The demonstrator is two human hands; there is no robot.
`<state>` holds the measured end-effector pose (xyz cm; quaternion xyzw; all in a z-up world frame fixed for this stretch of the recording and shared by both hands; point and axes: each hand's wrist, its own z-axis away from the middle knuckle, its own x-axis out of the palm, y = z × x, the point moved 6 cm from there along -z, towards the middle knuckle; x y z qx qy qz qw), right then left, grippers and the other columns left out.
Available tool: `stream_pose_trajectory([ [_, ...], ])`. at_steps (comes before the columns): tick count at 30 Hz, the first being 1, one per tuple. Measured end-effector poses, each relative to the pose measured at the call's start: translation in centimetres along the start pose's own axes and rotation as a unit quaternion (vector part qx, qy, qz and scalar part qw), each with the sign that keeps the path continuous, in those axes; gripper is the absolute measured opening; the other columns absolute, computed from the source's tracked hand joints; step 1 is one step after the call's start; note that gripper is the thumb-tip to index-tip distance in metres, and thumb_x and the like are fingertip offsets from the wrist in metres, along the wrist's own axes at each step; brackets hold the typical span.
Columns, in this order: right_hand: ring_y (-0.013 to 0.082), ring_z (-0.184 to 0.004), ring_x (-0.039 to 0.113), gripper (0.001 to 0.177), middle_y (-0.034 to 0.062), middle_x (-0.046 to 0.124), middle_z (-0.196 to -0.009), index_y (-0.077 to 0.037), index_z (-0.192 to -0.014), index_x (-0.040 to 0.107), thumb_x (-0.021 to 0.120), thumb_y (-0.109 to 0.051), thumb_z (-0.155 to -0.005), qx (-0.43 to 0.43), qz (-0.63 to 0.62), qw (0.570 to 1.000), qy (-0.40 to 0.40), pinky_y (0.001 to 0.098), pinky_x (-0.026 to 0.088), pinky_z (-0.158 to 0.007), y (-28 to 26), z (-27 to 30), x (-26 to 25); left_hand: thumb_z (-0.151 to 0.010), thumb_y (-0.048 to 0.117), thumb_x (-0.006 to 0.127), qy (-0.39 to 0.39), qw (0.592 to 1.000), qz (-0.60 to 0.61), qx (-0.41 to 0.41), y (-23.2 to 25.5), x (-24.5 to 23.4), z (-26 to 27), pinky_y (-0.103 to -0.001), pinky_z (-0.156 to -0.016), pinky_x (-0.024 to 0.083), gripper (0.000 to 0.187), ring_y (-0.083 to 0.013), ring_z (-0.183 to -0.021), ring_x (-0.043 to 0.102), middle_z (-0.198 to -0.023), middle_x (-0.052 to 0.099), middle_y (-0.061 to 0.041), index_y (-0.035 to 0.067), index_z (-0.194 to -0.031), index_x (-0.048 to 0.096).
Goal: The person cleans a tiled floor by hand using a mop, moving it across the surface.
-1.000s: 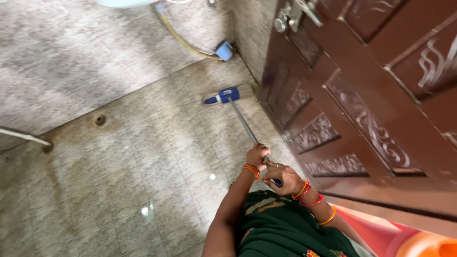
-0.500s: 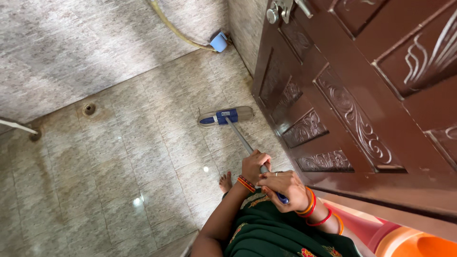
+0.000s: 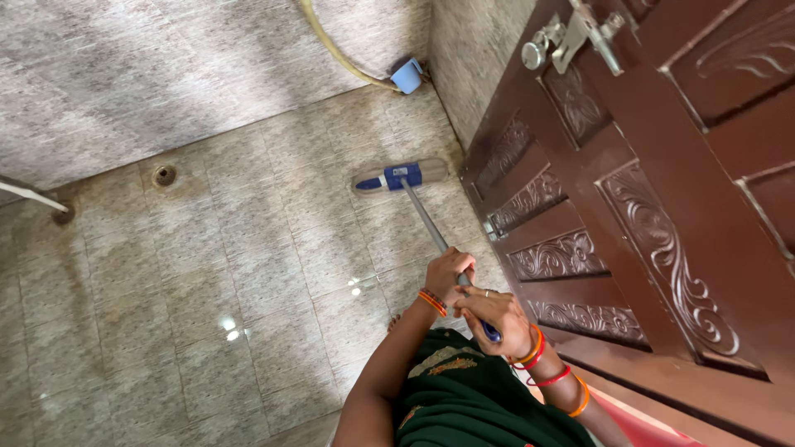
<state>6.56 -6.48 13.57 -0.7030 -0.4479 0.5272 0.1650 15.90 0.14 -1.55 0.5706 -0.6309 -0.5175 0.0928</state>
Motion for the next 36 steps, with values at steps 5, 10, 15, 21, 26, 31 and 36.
stream_pose_trajectory([
  [5, 0.042, -0.115, 0.07, 0.014, 0.0138, 0.074, -0.093, -0.001, -0.098, 0.069, 0.062, 0.004, -0.087, 0.0, 0.02, 1.0, 0.011, 0.0433, 0.058, -0.094, 5.9, -1.4, 3.6, -0.07, 0.017, 0.073, -0.048, 0.999, -0.021, -0.014, -8.3, 1.6, -1.4, -0.04, -0.071, 0.054, 0.023, -0.026, -0.09, 0.064, -0.085, 0.07, 0.0, 0.014, -0.089, 0.06],
  [10, 0.0391, -0.132, 0.053, 0.024, 0.0125, 0.068, -0.114, -0.008, -0.106, 0.072, 0.067, 0.001, -0.084, 0.061, 0.025, 0.988, -0.137, 0.0467, 0.043, -0.113, 15.0, 0.4, 9.7, -0.075, 0.021, 0.076, -0.184, 0.973, -0.122, -0.073, -17.0, 5.2, -1.4, -0.044, -0.083, 0.055, 0.019, -0.0247, -0.113, 0.06, -0.101, 0.067, -0.001, 0.016, -0.09, 0.065],
  [15, 0.046, -0.144, 0.032, 0.035, 0.0132, 0.057, -0.133, -0.012, -0.109, 0.07, 0.07, 0.002, -0.078, 0.077, 0.083, 0.964, -0.242, 0.0522, 0.029, -0.115, 19.4, 4.9, 14.5, -0.081, 0.017, 0.071, -0.31, 0.911, -0.228, -0.145, -17.7, 6.8, 0.1, -0.057, -0.086, 0.049, 0.019, -0.022, -0.138, 0.045, -0.128, 0.06, -0.002, 0.017, -0.1, 0.067],
  [21, 0.0445, -0.144, 0.037, 0.032, 0.009, 0.061, -0.124, -0.014, -0.112, 0.07, 0.071, -0.005, -0.081, 0.098, 0.035, 0.966, -0.235, 0.0473, 0.037, -0.117, 16.6, 9.3, 15.1, -0.08, 0.007, 0.069, -0.276, 0.917, -0.257, -0.131, -14.3, 7.4, 4.1, -0.057, -0.084, 0.049, 0.027, -0.0206, -0.142, 0.042, -0.135, 0.058, -0.001, 0.019, -0.104, 0.067],
  [26, 0.0434, -0.14, 0.042, 0.022, 0.0107, 0.067, -0.107, -0.011, -0.105, 0.075, 0.078, -0.012, -0.083, 0.071, 0.023, 0.973, -0.217, 0.0511, 0.032, -0.116, 11.3, 9.7, 10.7, -0.069, 0.012, 0.08, -0.279, 0.923, -0.224, -0.145, -12.0, 9.5, 6.5, -0.057, -0.085, 0.049, 0.031, -0.025, -0.137, 0.044, -0.124, 0.061, -0.003, 0.018, -0.097, 0.069],
  [31, 0.0367, -0.122, 0.063, 0.017, 0.0179, 0.072, -0.106, -0.009, -0.102, 0.076, 0.078, -0.014, -0.086, 0.0, -0.008, 0.992, -0.125, 0.0502, 0.04, -0.115, 3.9, 9.2, 3.7, -0.069, 0.018, 0.081, -0.161, 0.978, -0.105, -0.078, -6.5, 8.8, 7.9, -0.044, -0.08, 0.054, 0.028, -0.0288, -0.11, 0.059, -0.101, 0.066, -0.004, 0.015, -0.093, 0.068],
  [36, 0.0393, -0.102, 0.073, 0.028, 0.022, 0.075, -0.102, -0.001, -0.109, 0.073, 0.073, -0.006, -0.081, -0.04, -0.048, 0.991, -0.115, 0.0437, 0.058, -0.088, -1.7, 8.6, -1.0, -0.077, 0.016, 0.072, -0.092, 0.991, -0.03, -0.087, 0.7, 6.9, 8.5, -0.037, -0.073, 0.053, 0.013, -0.0235, -0.094, 0.063, -0.088, 0.069, -0.002, 0.016, -0.089, 0.069],
])
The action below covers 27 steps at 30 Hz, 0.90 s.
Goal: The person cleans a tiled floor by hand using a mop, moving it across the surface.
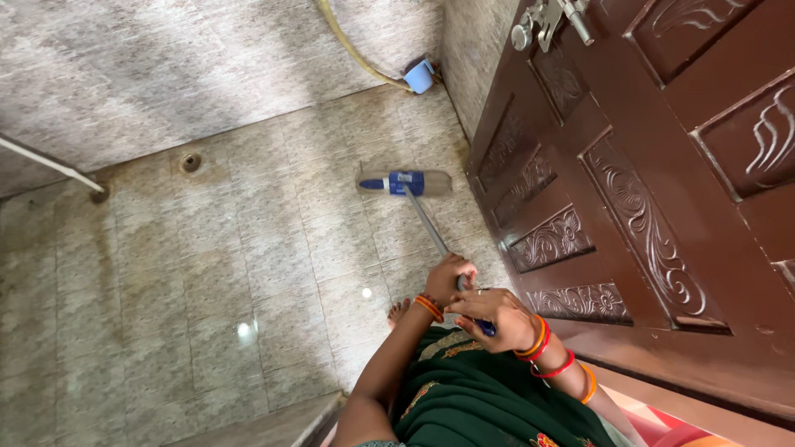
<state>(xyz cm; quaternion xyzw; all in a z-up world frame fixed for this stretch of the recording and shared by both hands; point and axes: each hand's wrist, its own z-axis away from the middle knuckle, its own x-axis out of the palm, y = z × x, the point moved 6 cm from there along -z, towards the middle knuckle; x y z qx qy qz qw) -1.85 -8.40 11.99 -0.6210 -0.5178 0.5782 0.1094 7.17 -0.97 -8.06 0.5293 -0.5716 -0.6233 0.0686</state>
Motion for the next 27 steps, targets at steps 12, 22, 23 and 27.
stream_pose_trajectory([
  [12, 0.0371, -0.103, 0.075, 0.031, 0.0177, 0.076, -0.103, 0.0, -0.107, 0.07, 0.061, 0.006, -0.078, -0.082, -0.106, 0.99, 0.04, 0.0422, 0.061, -0.087, 0.2, -1.9, 0.8, -0.087, 0.019, 0.068, 0.037, 0.997, 0.022, 0.057, 1.4, -2.7, -0.9, -0.032, -0.071, 0.051, 0.002, -0.0197, -0.083, 0.064, -0.081, 0.071, 0.007, 0.018, -0.089, 0.066],
  [22, 0.0352, -0.129, 0.064, 0.032, 0.0098, 0.071, -0.105, -0.008, -0.104, 0.073, 0.059, 0.006, -0.079, -0.003, -0.013, 1.0, 0.0, 0.0476, 0.047, -0.11, 8.4, -6.1, 6.0, -0.069, 0.022, 0.078, -0.055, 0.996, 0.056, 0.052, -9.7, -3.5, -4.8, -0.041, -0.078, 0.049, 0.025, -0.0269, -0.091, 0.056, -0.082, 0.068, 0.001, 0.014, -0.087, 0.062],
  [23, 0.0344, -0.134, 0.062, 0.03, 0.0064, 0.071, -0.101, -0.011, -0.102, 0.073, 0.06, 0.006, -0.08, 0.023, 0.007, 0.999, -0.026, 0.0467, 0.046, -0.11, 9.9, -6.3, 7.1, -0.069, 0.021, 0.079, -0.073, 0.996, 0.034, 0.042, -11.2, -3.2, -5.1, -0.042, -0.076, 0.05, 0.025, -0.0274, -0.094, 0.056, -0.084, 0.068, 0.0, 0.014, -0.087, 0.063],
  [27, 0.0359, -0.14, 0.045, 0.033, 0.0072, 0.066, -0.112, -0.014, -0.106, 0.073, 0.064, 0.001, -0.078, 0.065, 0.064, 0.989, -0.119, 0.0601, 0.028, -0.119, 15.6, -6.5, 10.8, -0.06, 0.013, 0.085, -0.167, 0.982, -0.083, -0.016, -15.8, -2.0, -6.7, -0.042, -0.084, 0.053, 0.039, -0.0274, -0.113, 0.056, -0.102, 0.066, -0.003, 0.014, -0.094, 0.065],
])
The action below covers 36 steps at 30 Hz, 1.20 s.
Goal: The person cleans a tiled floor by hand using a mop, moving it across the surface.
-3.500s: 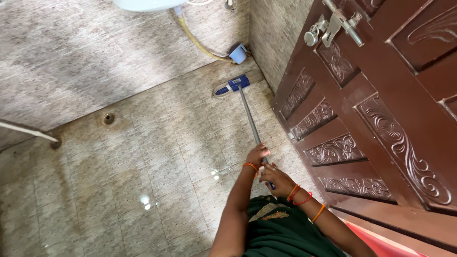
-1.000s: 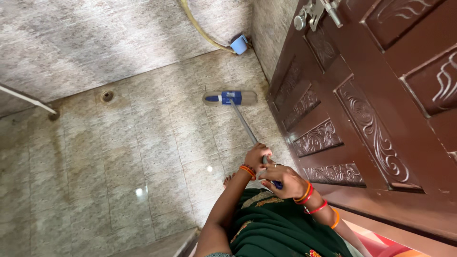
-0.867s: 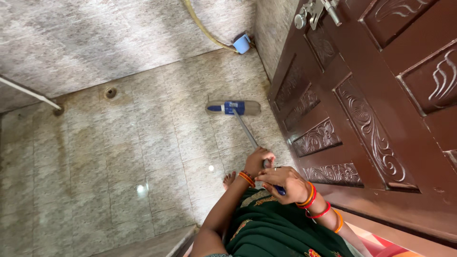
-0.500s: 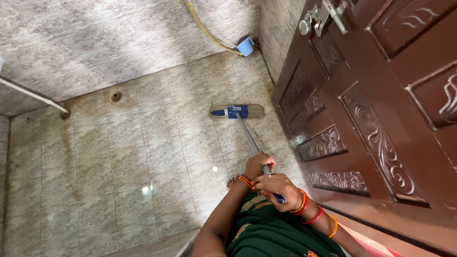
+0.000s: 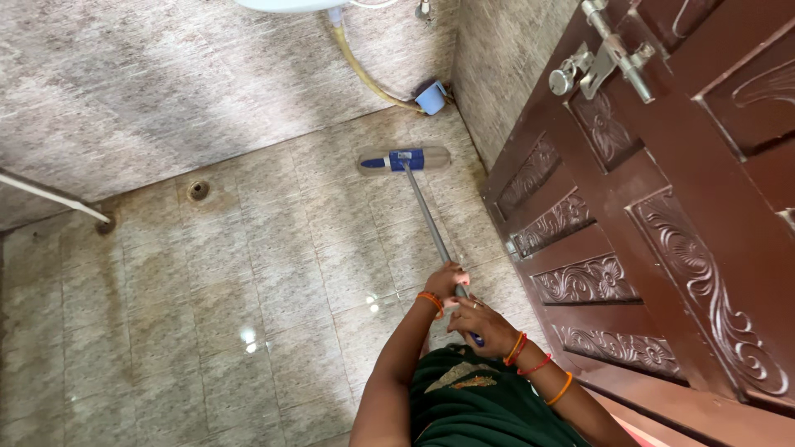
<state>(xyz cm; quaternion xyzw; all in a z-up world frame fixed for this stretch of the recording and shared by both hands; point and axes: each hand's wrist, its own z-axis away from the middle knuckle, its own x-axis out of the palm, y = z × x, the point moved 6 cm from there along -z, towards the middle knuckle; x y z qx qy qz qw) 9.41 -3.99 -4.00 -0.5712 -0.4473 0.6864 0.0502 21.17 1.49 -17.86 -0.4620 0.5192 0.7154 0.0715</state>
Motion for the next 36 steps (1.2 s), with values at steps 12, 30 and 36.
stream_pose_trajectory([
  [12, 0.0398, -0.147, 0.032, 0.035, 0.0083, 0.061, -0.122, -0.016, -0.114, 0.072, 0.071, -0.007, -0.08, 0.07, -0.028, 0.996, -0.037, 0.0595, 0.025, -0.119, 2.7, 1.8, 6.5, -0.076, 0.008, 0.08, -0.099, 0.977, -0.144, -0.119, 0.4, 1.1, 1.2, -0.051, -0.087, 0.049, 0.026, -0.0206, -0.14, 0.041, -0.122, 0.058, -0.001, 0.017, -0.096, 0.066],
  [30, 0.0329, -0.071, 0.072, 0.031, 0.0127, 0.071, -0.079, -0.002, -0.111, 0.074, 0.075, -0.005, -0.08, -0.13, -0.057, 0.98, 0.14, 0.0432, 0.06, -0.071, -15.6, 11.3, -12.2, -0.07, 0.026, 0.075, 0.187, 0.978, 0.093, 0.011, 20.4, -1.8, 9.4, -0.044, -0.09, 0.044, 0.018, -0.0287, -0.089, 0.061, -0.082, 0.064, -0.004, 0.018, -0.085, 0.07],
  [36, 0.0297, -0.071, 0.07, 0.032, 0.0127, 0.07, -0.084, 0.001, -0.108, 0.069, 0.068, 0.001, -0.075, -0.263, -0.159, 0.941, 0.143, 0.0386, 0.054, -0.063, -17.2, 11.2, -12.5, -0.084, 0.022, 0.075, 0.271, 0.943, 0.133, 0.138, 24.8, -2.8, 11.0, -0.041, -0.075, 0.047, 0.014, -0.0288, -0.08, 0.061, -0.081, 0.064, -0.005, 0.012, -0.084, 0.066],
])
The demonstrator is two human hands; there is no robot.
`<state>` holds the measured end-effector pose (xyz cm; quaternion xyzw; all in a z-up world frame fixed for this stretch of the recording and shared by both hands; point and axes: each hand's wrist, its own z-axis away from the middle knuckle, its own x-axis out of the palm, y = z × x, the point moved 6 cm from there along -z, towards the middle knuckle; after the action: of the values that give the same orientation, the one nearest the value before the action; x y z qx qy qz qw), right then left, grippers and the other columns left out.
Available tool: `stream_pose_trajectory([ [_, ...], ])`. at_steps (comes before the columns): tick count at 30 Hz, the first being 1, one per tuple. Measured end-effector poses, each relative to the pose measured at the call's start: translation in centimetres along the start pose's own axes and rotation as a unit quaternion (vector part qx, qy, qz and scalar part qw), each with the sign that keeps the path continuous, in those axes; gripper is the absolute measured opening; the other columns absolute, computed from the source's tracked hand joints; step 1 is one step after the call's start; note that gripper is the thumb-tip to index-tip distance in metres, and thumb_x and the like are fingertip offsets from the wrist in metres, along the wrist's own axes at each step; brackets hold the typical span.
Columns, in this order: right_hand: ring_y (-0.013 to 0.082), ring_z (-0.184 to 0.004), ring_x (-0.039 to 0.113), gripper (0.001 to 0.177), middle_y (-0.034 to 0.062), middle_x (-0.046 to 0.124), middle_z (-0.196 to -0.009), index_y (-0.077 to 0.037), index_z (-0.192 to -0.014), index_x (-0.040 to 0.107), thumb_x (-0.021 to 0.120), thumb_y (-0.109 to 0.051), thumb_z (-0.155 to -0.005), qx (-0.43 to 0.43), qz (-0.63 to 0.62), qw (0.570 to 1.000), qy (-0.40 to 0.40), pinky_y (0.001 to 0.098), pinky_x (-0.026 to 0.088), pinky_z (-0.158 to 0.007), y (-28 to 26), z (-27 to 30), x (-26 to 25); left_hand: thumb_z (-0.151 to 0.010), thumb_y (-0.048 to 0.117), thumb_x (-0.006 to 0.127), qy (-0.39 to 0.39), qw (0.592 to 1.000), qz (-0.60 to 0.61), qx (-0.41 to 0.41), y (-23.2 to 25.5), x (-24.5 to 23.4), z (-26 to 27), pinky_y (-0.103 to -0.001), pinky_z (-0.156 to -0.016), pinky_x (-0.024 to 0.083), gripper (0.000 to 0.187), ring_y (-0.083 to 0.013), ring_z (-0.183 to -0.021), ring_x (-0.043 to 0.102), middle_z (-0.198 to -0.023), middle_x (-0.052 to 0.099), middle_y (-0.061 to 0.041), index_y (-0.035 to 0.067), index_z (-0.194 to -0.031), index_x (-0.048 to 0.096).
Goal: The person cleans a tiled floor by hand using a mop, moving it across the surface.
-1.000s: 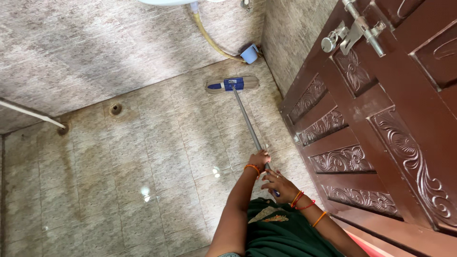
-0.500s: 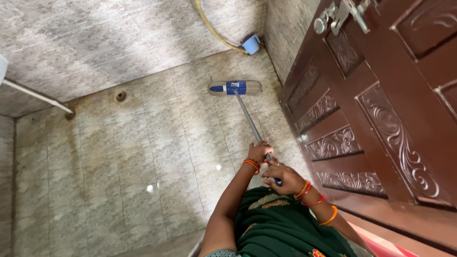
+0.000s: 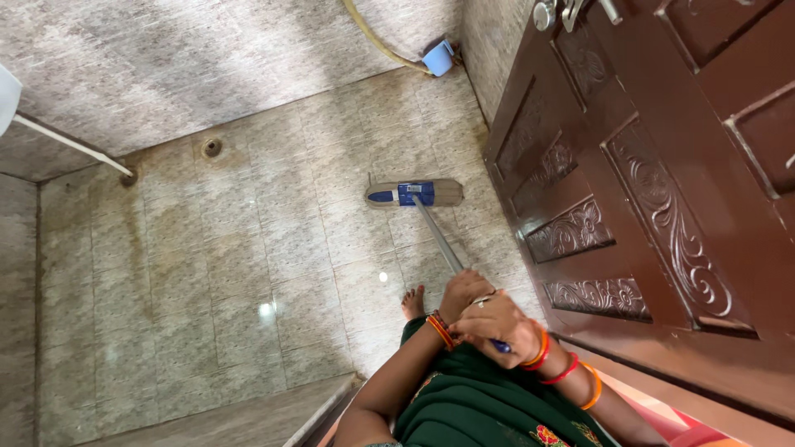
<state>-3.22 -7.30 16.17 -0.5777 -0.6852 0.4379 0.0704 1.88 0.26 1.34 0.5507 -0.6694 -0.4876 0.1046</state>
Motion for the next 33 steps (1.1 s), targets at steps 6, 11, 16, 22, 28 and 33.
stream_pose_trajectory([
  [6, 0.0288, -0.07, 0.068, 0.032, 0.0124, 0.07, -0.084, -0.001, -0.106, 0.071, 0.068, 0.003, -0.074, -0.005, -0.024, 0.999, 0.022, 0.0382, 0.051, -0.063, 3.2, -1.3, 1.5, -0.082, 0.015, 0.081, 0.065, 0.995, 0.005, 0.077, -2.3, -2.2, -1.1, -0.041, -0.063, 0.045, 0.022, -0.0284, -0.066, 0.058, -0.071, 0.059, -0.006, 0.012, -0.077, 0.059],
  [11, 0.0297, -0.075, 0.069, 0.034, 0.0131, 0.07, -0.089, -0.003, -0.103, 0.07, 0.063, 0.004, -0.071, 0.001, -0.015, 0.999, 0.028, 0.0386, 0.052, -0.067, 6.9, -4.5, 1.8, -0.085, 0.014, 0.082, 0.088, 0.993, -0.019, 0.079, -6.0, -4.6, -2.8, -0.04, -0.061, 0.044, 0.027, -0.0279, -0.064, 0.057, -0.068, 0.057, -0.005, 0.013, -0.074, 0.057],
  [16, 0.0322, -0.091, 0.071, 0.027, 0.0137, 0.07, -0.1, -0.005, -0.102, 0.07, 0.064, 0.008, -0.079, 0.076, 0.04, 0.996, 0.019, 0.0393, 0.055, -0.078, 12.9, -6.7, 2.8, -0.084, 0.019, 0.079, 0.057, 0.995, -0.05, 0.058, -15.0, -5.9, -3.4, -0.041, -0.066, 0.046, 0.023, -0.0258, -0.07, 0.057, -0.069, 0.058, -0.003, 0.015, -0.074, 0.059],
  [22, 0.0367, -0.12, 0.066, 0.03, 0.0161, 0.065, -0.13, -0.006, -0.111, 0.068, 0.063, 0.005, -0.084, 0.141, 0.132, 0.981, 0.016, 0.0412, 0.054, -0.097, 23.8, -7.1, 4.6, -0.087, 0.028, 0.071, -0.05, 0.99, -0.133, -0.013, -27.8, -6.4, -5.3, -0.041, -0.085, 0.048, 0.012, -0.0253, -0.088, 0.063, -0.082, 0.067, -0.001, 0.016, -0.087, 0.068],
  [28, 0.0377, -0.133, 0.054, 0.037, 0.0159, 0.055, -0.149, -0.01, -0.126, 0.068, 0.073, -0.012, -0.09, 0.295, 0.201, 0.934, 0.008, 0.0449, 0.043, -0.111, 34.1, -3.2, 5.5, -0.074, 0.031, 0.072, -0.137, 0.954, -0.262, -0.058, -31.9, -8.1, -9.5, -0.058, -0.098, 0.041, 0.027, -0.0249, -0.117, 0.056, -0.106, 0.066, -0.003, 0.017, -0.097, 0.07],
  [33, 0.0334, -0.143, 0.046, 0.045, 0.0156, 0.048, -0.154, -0.011, -0.134, 0.064, 0.072, -0.02, -0.091, 0.369, 0.161, 0.915, 0.027, 0.0398, 0.045, -0.11, 35.9, 0.4, 8.4, -0.085, 0.03, 0.067, -0.241, 0.916, -0.239, -0.214, -32.1, -7.8, -8.5, -0.053, -0.089, 0.044, 0.005, -0.0149, -0.135, 0.053, -0.111, 0.068, 0.006, 0.025, -0.086, 0.065],
])
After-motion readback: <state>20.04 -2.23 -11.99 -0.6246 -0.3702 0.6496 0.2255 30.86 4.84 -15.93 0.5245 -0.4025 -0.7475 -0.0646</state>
